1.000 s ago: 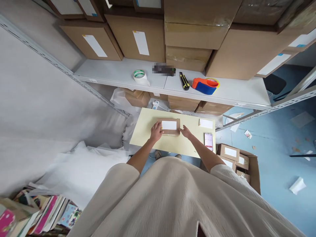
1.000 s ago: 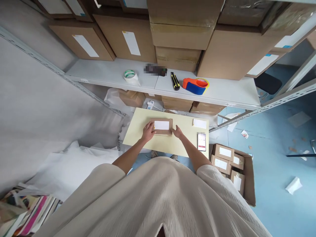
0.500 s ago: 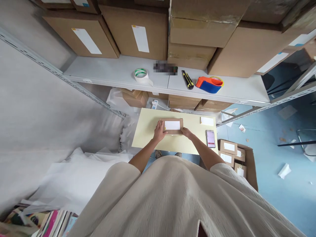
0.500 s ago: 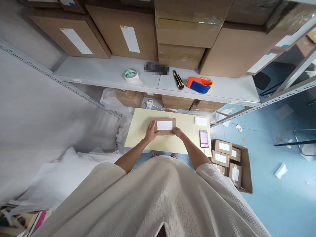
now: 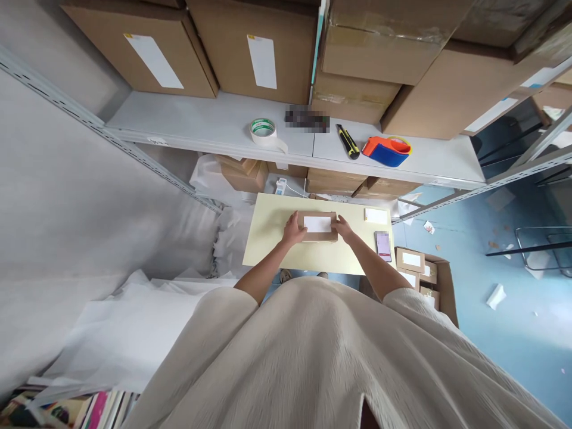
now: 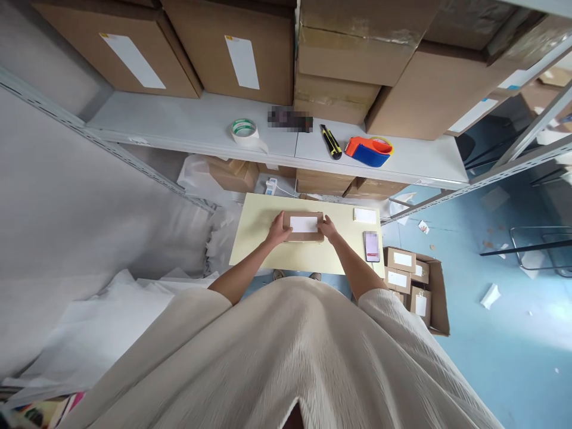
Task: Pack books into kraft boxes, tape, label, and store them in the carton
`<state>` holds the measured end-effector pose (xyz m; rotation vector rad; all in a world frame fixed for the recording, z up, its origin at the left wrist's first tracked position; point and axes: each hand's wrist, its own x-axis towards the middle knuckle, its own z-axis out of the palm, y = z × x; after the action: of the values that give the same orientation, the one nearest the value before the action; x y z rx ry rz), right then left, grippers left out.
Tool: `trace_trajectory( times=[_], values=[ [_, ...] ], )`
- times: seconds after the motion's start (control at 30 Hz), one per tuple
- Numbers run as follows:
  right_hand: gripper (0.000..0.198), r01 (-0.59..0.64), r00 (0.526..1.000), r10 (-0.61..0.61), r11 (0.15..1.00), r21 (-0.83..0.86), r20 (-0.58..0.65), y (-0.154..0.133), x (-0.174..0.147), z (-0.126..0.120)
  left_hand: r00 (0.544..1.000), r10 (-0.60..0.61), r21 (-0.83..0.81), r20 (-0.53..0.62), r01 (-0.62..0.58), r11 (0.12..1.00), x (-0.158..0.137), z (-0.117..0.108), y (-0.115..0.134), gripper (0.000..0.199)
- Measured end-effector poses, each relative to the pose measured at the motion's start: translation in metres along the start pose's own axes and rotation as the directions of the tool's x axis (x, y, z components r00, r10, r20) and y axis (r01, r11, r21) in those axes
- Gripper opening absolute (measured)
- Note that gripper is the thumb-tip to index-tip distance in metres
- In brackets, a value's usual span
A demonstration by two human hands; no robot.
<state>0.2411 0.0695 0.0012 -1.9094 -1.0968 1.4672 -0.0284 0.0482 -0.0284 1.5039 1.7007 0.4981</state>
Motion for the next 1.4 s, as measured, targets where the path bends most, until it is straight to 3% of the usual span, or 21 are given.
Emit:
trace_trajectory(
  times=[0.13, 0.4, 0.63, 0.7, 0.77, 0.87, 0.93, 1.03, 1.1, 1.23, 1.4],
  values=[
    [0.101, -0.092, 0.995, 0.095, 0.993, 0.074, -0.041, -0.007, -0.007, 0.002, 0.999, -0.014, -0.12, -0.052, 0.007, 0.993, -0.001, -0.012, 0.006, 0.093],
    [0.097, 0.018, 0.993, -0.019, 1.0, -0.009, -0.115, -0.02, -0.013, 0.006, 0.974, -0.022, -0.182, -0.225, -0.019, 0.983, 0.0, -0.043, 0.011, 0.07],
    [0.072, -0.042, 0.989, 0.018, 0.987, -0.158, -0.15, 0.015, -0.018, 0.016, 0.982, -0.173, -0.018, -0.075, 0.172, 0.985, -0.028, -0.044, -0.014, 0.053],
    [0.066, -0.03, 0.989, 0.001, 0.982, -0.189, -0.151, 0.026, -0.02, 0.017, 0.99, -0.093, 0.059, -0.106, 0.1, 0.993, -0.035, -0.044, -0.019, 0.054],
    [0.064, 0.008, 0.985, -0.048, 0.973, -0.23, -0.168, 0.031, -0.022, 0.019, 0.989, 0.069, 0.157, -0.128, -0.049, 0.986, -0.037, -0.045, -0.018, 0.055],
    [0.06, 0.175, 0.938, -0.27, 0.909, -0.378, -0.215, 0.033, -0.026, 0.024, 0.948, 0.318, 0.284, -0.001, -0.305, 0.909, -0.037, -0.047, -0.013, 0.062],
    [0.051, 0.292, 0.877, -0.446, 0.79, -0.539, -0.177, 0.031, -0.031, 0.028, 0.909, 0.402, 0.325, 0.106, -0.414, 0.85, -0.036, -0.048, -0.01, 0.069],
    [0.042, 0.382, 0.825, -0.564, 0.586, -0.714, -0.021, 0.028, -0.038, 0.032, 0.887, 0.432, 0.375, 0.166, -0.462, 0.804, -0.035, -0.048, -0.007, 0.073],
    [0.044, 0.394, 0.821, -0.57, 0.512, -0.763, 0.042, 0.026, -0.041, 0.033, 0.885, 0.429, 0.396, 0.179, -0.464, 0.792, -0.033, -0.049, -0.007, 0.074],
    [0.048, 0.364, 0.838, -0.542, 0.465, -0.807, 0.066, 0.023, -0.042, 0.033, 0.883, 0.42, 0.402, 0.209, -0.469, 0.786, -0.028, -0.052, -0.004, 0.076],
    [0.048, 0.334, 0.852, -0.522, 0.503, -0.798, 0.027, 0.022, -0.043, 0.037, 0.877, 0.432, 0.412, 0.21, -0.48, 0.774, -0.027, -0.057, -0.002, 0.074]
  ],
)
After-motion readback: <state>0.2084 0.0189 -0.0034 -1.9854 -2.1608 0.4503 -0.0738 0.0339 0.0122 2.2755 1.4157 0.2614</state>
